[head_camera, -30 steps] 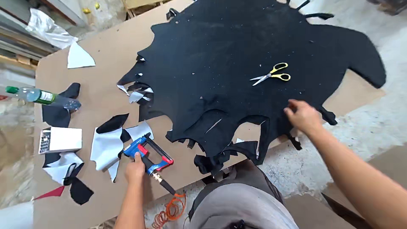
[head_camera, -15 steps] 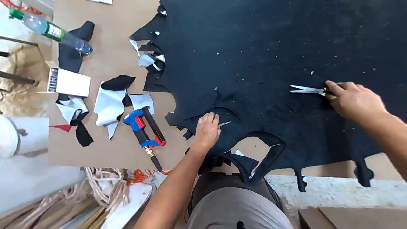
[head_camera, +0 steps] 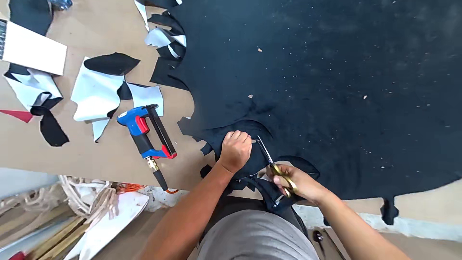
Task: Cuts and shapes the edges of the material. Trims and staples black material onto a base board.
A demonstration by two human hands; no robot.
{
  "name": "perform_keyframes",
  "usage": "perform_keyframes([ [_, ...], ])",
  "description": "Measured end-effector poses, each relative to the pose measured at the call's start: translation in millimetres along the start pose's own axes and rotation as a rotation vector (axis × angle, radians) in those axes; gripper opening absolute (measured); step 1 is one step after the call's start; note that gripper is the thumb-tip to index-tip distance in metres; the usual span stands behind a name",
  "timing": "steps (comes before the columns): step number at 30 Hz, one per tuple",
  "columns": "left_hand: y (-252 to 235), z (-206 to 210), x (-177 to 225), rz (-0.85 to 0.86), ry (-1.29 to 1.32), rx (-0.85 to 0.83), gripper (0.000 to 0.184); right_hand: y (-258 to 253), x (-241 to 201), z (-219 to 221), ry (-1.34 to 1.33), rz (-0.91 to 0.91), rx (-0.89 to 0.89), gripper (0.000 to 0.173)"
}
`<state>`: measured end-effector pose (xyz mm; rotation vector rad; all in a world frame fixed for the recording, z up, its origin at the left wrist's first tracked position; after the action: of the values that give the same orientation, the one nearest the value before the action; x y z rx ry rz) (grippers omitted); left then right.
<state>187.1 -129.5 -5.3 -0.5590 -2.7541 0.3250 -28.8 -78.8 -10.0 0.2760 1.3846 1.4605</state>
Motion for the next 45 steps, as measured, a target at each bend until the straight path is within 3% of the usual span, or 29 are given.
perform_keyframes([
  [3, -2.9, -4.2, -2.3, 0.006, 0.010, -0.001, 0.020, -19.4, -10.6, -4.4, -0.023, -0.058, 0.145, 0.048],
  [7, -3.4, -8.5, -7.6, -0.028, 0.033, 0.035, 0.019, -13.1, -22.0, -17.2, 0.281, -0.050, 0.322, 0.046],
  [11, 1.6, -14.8, -7.6, -0.087, 0.089, 0.055, 0.016, -13.1, -61.8, -39.7, 0.486, 0.048, 0.235, 0.047],
  [15, 12.7, -13.3, -8.4, -0.135, 0.152, 0.085, 0.017, -31.2, -112.7, -73.9, 0.759, -0.057, 0.129, 0.045],
  [17, 19.0, -10.1, -10.4, -0.167, 0.183, 0.127, 0.017, -40.9, -140.8, -88.9, 0.881, -0.009, 0.041, 0.047],
  [20, 25.4, -2.2, -13.6, -0.233, 0.306, 0.257, 0.016, -65.2, -182.2, -93.1, 1.127, 0.059, -0.064, 0.049],
  [26, 36.8, 3.1, -19.0, -0.248, 0.494, 0.436, 0.010, -99.6, -227.3, -84.8, 1.433, 0.011, -0.152, 0.044],
  [30, 39.3, 0.4, -17.5, -0.218, 0.511, 0.476, 0.009, -122.1, -236.9, -61.0, 1.422, 0.133, -0.239, 0.052],
  [35, 43.9, -2.9, -18.5, -0.189, 0.565, 0.527, 0.009, -126.6, -237.6, -49.6, 1.421, -0.099, -0.258, 0.048],
  [41, 46.5, -7.2, -18.1, -0.159, 0.599, 0.577, 0.011, -132.1, -212.0, -19.3, 1.249, 0.006, -0.218, 0.056],
  [45, 48.6, -8.9, -18.4, -0.148, 0.639, 0.607, 0.012, -127.0, -192.5, -7.7, 1.154, -0.240, -0.207, 0.046],
])
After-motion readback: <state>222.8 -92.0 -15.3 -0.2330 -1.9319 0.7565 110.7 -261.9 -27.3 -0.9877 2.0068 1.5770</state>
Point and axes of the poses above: each hand's wrist, its own y-axis away from the middle knuckle, its own z-axis out of the palm, x = y × z, the point moved 5 cm from there along -y, towards the middle knuckle, and after that the axes turned 7 degrees about z, right-handed, at the moved point
